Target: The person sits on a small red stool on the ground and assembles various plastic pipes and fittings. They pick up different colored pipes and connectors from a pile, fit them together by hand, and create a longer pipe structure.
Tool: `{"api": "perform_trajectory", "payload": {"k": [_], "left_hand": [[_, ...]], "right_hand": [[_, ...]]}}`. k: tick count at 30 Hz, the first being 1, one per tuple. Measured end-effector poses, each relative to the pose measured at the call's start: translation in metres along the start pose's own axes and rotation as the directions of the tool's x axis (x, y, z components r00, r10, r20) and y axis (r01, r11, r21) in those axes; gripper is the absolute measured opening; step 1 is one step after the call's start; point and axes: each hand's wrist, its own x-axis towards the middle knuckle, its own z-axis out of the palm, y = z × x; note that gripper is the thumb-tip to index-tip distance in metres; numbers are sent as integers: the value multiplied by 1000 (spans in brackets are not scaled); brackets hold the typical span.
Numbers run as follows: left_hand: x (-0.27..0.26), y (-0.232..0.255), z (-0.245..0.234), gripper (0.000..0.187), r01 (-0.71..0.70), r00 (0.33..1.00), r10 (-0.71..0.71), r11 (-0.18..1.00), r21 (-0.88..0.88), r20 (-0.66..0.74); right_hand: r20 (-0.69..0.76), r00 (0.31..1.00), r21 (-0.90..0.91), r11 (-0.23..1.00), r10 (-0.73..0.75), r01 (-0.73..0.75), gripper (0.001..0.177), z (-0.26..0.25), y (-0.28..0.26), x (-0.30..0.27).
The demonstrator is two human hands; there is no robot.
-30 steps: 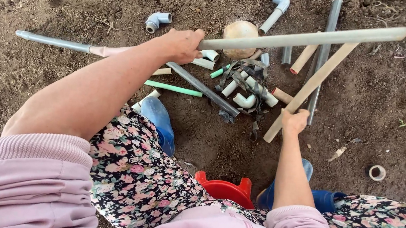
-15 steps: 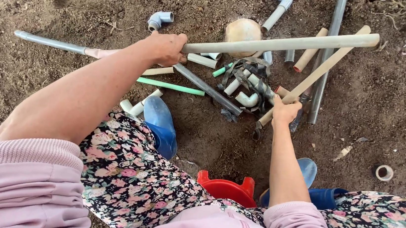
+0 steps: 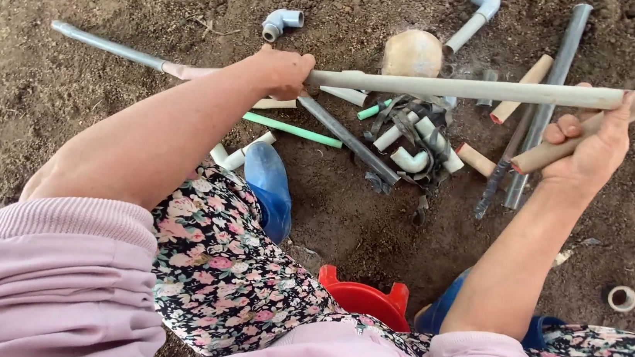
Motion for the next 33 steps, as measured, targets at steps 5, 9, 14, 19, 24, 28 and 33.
{"api": "perform_trajectory", "payload": {"k": [5, 9, 14, 19, 24, 28, 33], "left_hand": [[3, -3, 1, 19, 10, 1000, -11, 998, 62, 10], [6, -6, 2, 20, -9, 1000, 11, 995, 95, -26], [8, -13, 5, 24, -15, 999, 21, 991, 134, -49], [21, -29, 12, 18, -56, 967, 128, 950, 309, -218], [13, -29, 4, 47, -21, 969, 95, 951, 308, -226], [-12, -13, 2, 35, -20, 996, 40, 971, 239, -79], [-25, 6, 10, 47, -8, 1000, 13, 979, 203, -26]], "right_hand": [[59, 998, 125, 992, 16, -23, 54, -4, 9, 0], [86, 996, 146, 989, 21, -34, 64, -15, 16, 14], [170, 984, 165, 982, 62, -90, 46, -8, 18, 7], [42, 990, -75, 988, 138, -134, 17, 17, 28, -24], [-115, 974, -247, 944, 194, -217, 22, -19, 90, 13], [-210, 950, -118, 959, 230, -258, 10, -62, 127, 53], [-184, 973, -24, 989, 139, -146, 15, -86, 115, 81]]}}
